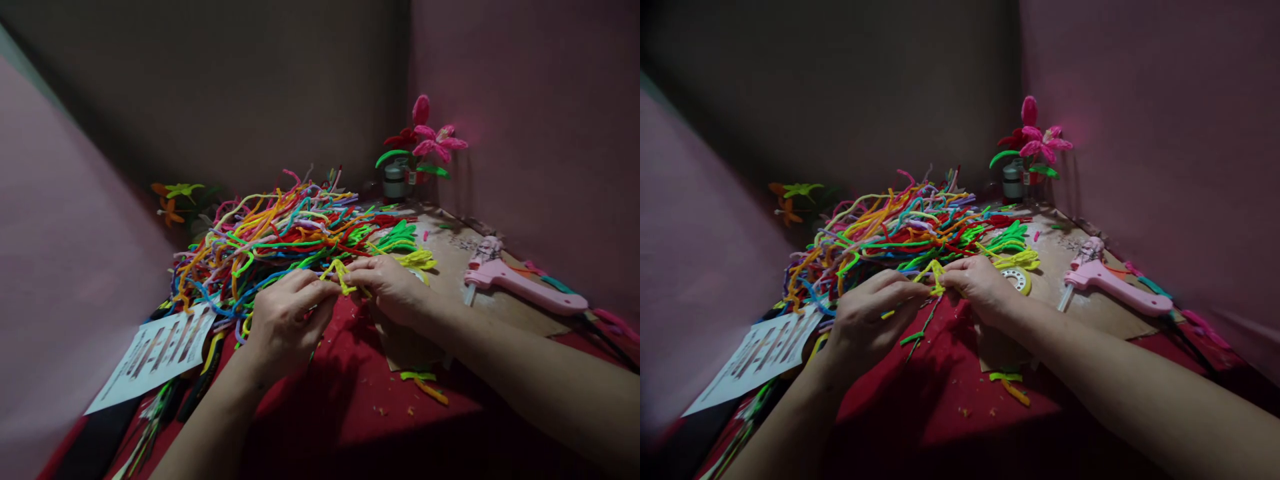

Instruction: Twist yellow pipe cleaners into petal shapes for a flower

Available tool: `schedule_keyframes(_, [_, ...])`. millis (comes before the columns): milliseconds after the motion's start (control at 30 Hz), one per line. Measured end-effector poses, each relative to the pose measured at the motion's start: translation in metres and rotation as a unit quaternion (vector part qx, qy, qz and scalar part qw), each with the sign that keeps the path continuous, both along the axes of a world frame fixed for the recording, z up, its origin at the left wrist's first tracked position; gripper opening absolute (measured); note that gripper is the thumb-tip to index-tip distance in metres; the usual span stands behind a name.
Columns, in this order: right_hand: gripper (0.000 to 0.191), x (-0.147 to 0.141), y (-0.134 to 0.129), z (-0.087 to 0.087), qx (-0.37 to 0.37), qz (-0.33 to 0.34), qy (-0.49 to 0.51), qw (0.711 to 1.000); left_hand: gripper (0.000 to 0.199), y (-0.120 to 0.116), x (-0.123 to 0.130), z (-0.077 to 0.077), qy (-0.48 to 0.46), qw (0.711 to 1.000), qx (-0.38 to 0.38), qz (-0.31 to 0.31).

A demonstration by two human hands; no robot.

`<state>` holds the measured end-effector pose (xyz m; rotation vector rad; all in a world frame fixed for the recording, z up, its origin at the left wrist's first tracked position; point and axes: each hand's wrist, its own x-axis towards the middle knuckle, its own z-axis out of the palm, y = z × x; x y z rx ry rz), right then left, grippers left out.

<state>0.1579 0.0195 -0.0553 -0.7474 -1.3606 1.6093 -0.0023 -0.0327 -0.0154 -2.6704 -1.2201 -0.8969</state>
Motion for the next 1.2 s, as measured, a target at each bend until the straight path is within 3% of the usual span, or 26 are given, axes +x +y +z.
schedule_keyframes(167, [0.011,-0.001,-0.003,0.002,0.021,-0.034,-0.061,0.997,0.015,0.0,0.002,-0.002,0.103,0.99,0.058,0.075])
schedule_keyframes(400, [0.008,-0.003,-0.006,0.003,0.037,-0.064,-0.113,0.991,0.019,-0.003,0.007,0.0,0.176,0.977,0.067,0.101])
schedule_keyframes(833, [0.012,-0.003,-0.003,-0.003,0.097,-0.065,-0.171,0.978,0.02,-0.005,0.012,-0.006,0.187,0.974,0.085,0.093])
schedule_keyframes(1200, [0.013,-0.003,-0.004,-0.001,0.125,-0.059,-0.225,0.965,0.018,-0.007,0.02,-0.013,0.237,0.951,0.151,0.126])
